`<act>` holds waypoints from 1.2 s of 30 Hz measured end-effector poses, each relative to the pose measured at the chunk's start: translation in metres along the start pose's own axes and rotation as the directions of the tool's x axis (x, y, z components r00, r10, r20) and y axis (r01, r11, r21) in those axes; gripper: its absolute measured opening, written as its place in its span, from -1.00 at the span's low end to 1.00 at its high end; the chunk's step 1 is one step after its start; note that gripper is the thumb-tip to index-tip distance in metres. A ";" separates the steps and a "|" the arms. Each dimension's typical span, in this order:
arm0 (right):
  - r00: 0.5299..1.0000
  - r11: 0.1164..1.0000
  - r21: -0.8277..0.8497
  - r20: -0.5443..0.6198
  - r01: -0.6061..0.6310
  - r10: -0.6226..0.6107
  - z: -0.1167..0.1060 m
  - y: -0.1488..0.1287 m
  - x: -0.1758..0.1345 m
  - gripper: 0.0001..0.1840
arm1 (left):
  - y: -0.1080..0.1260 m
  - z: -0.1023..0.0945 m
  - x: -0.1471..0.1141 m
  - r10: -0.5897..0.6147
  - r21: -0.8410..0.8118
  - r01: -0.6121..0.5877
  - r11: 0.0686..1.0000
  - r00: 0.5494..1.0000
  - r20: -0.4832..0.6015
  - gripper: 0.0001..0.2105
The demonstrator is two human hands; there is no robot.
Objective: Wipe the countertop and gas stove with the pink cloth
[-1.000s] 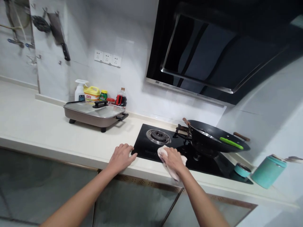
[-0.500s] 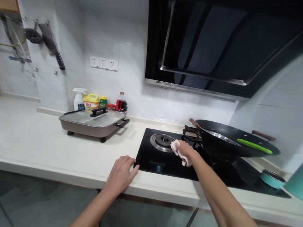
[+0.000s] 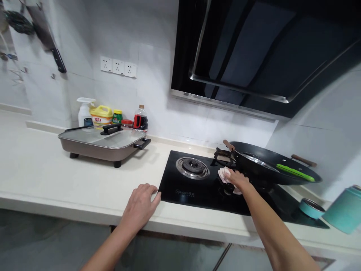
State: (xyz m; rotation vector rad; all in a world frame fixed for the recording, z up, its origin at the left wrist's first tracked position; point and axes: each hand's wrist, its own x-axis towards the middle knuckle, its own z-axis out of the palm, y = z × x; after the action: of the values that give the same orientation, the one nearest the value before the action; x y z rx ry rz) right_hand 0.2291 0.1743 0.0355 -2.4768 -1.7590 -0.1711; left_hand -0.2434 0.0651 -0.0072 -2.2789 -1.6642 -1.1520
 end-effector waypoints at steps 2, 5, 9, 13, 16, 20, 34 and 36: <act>0.996 0.999 0.008 0.072 0.050 -0.050 -0.004 0.006 -0.008 -0.33 | 0.001 -0.002 0.000 0.007 0.012 -0.007 1.000 1.000 0.017 -0.76; 0.982 0.991 0.032 0.135 0.132 -0.135 -0.010 0.016 -0.025 -0.28 | 0.001 -0.002 0.001 0.011 0.032 -0.012 0.999 1.000 0.027 -0.75; 0.953 0.967 0.107 0.174 0.231 -0.247 -0.018 0.037 -0.049 -0.20 | 0.000 0.000 0.002 0.019 0.051 -0.020 0.999 0.999 0.032 -0.76; 0.863 0.878 0.296 0.235 0.375 -0.448 -0.025 0.057 -0.055 0.11 | 0.001 -0.001 0.003 0.029 0.060 -0.031 0.998 0.999 0.039 -0.76; 0.802 0.833 0.357 0.281 0.423 -0.527 -0.030 0.060 -0.050 0.31 | 0.002 -0.003 0.003 0.027 0.073 -0.032 0.997 0.998 0.062 -0.74; 0.781 0.825 0.299 0.283 0.479 -0.556 -0.033 0.054 -0.040 0.31 | 0.000 -0.003 0.002 0.052 0.088 -0.057 0.994 0.997 0.064 -0.74; 0.930 0.962 0.030 0.250 0.271 -0.269 -0.005 0.020 0.021 0.03 | 0.000 -0.002 -0.001 0.110 0.106 -0.110 0.988 0.994 0.013 -0.78; 0.936 0.963 0.016 0.232 0.269 -0.265 -0.005 0.004 0.028 0.02 | 0.001 -0.002 -0.001 0.092 0.102 -0.094 0.990 0.996 0.016 -0.80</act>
State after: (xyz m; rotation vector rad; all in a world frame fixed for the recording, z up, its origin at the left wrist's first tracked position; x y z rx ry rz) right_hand 0.2416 0.1986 0.0444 -2.3375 -2.1945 0.0909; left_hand -0.2437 0.0630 -0.0057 -2.2778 -1.5641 -1.0119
